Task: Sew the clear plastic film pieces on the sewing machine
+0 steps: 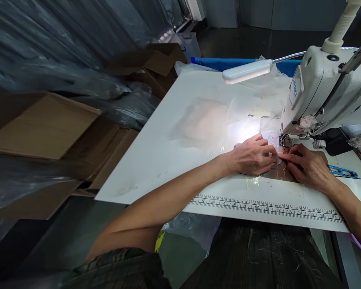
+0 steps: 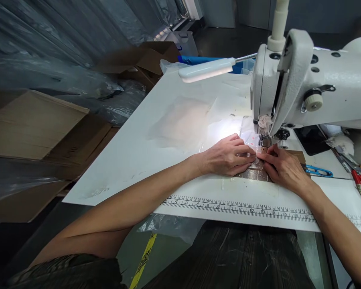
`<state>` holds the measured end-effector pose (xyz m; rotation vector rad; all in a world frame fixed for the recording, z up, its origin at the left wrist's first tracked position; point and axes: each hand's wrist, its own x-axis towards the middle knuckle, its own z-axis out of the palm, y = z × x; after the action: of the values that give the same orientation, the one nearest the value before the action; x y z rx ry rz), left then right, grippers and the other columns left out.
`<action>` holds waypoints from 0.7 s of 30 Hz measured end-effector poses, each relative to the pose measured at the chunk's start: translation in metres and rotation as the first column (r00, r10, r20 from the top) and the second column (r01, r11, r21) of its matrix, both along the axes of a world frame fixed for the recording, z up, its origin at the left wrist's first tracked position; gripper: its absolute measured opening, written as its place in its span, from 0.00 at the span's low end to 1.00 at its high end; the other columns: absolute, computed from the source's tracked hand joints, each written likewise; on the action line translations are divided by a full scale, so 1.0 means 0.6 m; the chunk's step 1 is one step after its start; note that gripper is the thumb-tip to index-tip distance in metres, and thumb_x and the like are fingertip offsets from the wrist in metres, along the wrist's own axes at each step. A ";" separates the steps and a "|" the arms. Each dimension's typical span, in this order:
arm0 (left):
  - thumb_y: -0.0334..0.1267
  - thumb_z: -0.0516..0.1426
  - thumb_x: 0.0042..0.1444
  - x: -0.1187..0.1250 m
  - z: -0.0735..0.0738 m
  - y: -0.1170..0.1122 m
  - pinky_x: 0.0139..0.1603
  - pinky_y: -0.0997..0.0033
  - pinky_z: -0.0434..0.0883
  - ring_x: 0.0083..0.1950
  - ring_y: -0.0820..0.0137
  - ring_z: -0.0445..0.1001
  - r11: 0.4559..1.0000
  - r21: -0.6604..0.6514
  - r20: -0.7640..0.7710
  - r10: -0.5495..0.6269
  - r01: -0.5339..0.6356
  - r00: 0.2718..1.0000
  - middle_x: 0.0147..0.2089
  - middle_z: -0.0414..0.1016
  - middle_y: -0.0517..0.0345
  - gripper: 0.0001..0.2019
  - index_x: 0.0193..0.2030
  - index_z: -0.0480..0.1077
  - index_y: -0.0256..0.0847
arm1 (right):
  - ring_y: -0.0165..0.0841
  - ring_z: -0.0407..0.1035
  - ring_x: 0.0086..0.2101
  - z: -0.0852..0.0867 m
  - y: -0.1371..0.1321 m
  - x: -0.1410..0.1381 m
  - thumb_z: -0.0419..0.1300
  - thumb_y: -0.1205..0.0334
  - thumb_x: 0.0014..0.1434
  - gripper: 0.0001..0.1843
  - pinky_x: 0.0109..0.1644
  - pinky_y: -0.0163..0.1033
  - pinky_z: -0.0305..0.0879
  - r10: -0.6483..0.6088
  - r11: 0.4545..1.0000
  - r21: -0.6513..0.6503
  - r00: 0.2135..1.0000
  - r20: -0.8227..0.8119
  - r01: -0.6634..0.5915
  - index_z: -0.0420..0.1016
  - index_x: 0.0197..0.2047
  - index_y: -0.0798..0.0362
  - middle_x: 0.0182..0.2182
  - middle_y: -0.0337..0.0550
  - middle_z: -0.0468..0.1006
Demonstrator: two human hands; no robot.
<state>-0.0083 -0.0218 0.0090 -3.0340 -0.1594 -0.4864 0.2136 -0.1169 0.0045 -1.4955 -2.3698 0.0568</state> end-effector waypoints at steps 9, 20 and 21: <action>0.33 0.49 0.63 0.005 0.003 -0.002 0.45 0.62 0.61 0.39 0.68 0.69 0.994 -0.108 -0.047 -0.040 0.034 0.998 0.48 0.77 0.54 0.13 0.40 0.76 0.42 | 0.33 0.72 0.35 -0.001 -0.001 0.000 0.49 0.60 0.68 0.19 0.33 0.38 0.71 0.036 0.999 0.029 0.999 -0.017 -0.035 0.79 0.52 0.48 0.41 0.48 0.74; 0.38 0.49 0.64 0.004 0.010 -0.002 0.43 0.60 0.61 0.37 0.67 0.69 0.996 -0.087 -0.043 -0.010 0.006 0.999 0.47 0.78 0.53 0.13 0.39 0.76 0.41 | 0.33 0.72 0.35 0.000 -0.003 -0.003 0.48 0.59 0.68 0.19 0.30 0.35 0.68 0.015 1.000 0.015 0.999 0.041 -0.016 0.77 0.53 0.49 0.42 0.49 0.73; 0.38 0.49 0.64 0.004 0.011 -0.001 0.44 0.60 0.61 0.37 0.67 0.69 0.996 -0.088 -0.050 -0.006 0.002 0.999 0.47 0.78 0.53 0.13 0.39 0.76 0.41 | 0.33 0.71 0.35 0.000 -0.003 -0.004 0.47 0.59 0.69 0.19 0.28 0.35 0.67 0.004 1.000 0.010 0.999 0.054 -0.004 0.77 0.54 0.49 0.42 0.49 0.73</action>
<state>-0.0057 -0.0226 0.0155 -3.1296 -0.1769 -0.4139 0.2110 -0.1189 0.0043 -1.5056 -2.4115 0.0050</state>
